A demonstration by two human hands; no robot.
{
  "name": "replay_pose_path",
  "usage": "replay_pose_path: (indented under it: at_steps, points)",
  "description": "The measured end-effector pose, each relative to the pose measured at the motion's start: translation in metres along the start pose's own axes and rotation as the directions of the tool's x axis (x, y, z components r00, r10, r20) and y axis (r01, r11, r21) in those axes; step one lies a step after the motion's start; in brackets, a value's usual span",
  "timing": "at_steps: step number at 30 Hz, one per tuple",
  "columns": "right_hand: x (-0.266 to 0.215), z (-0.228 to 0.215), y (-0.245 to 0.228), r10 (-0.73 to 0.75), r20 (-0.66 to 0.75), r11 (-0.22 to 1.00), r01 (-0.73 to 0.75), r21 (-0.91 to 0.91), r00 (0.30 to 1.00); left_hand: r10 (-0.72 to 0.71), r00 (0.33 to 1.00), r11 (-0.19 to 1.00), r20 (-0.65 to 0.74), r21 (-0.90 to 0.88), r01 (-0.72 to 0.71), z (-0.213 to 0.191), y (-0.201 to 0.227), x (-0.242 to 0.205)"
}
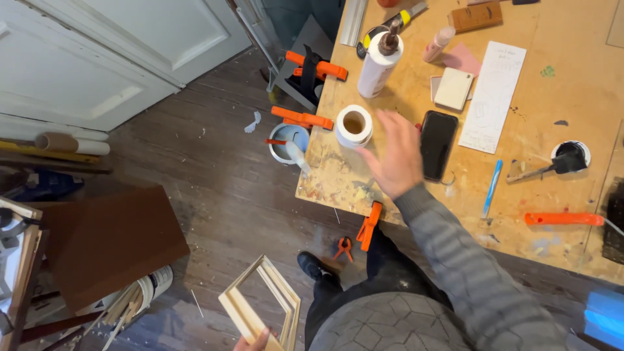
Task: Painting a black border on a frame board and preparing wood frame pieces for assembly.
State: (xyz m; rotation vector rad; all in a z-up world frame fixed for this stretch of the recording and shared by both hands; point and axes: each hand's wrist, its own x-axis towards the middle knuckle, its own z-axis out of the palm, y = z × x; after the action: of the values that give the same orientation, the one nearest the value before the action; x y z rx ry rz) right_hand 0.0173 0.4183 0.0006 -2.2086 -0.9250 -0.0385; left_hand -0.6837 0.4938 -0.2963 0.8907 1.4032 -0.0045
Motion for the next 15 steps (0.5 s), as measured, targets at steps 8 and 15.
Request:
replay_pose_path:
  at_steps: [8, 15]
  points:
    - [-0.145, -0.026, 0.007, 0.406, 0.242, 0.881, -0.448, 0.153, 0.881, -0.017, 1.0, 0.875, 0.001, -0.485, 0.016, 0.186, 0.192, -0.061]
    - [-0.199, -0.032, -0.019, 0.343, 0.589, 0.842, -0.517, 0.152, 0.731, -0.005, 0.991, 0.83, 0.132, -0.552, 0.077, 0.294, 0.245, -0.1]
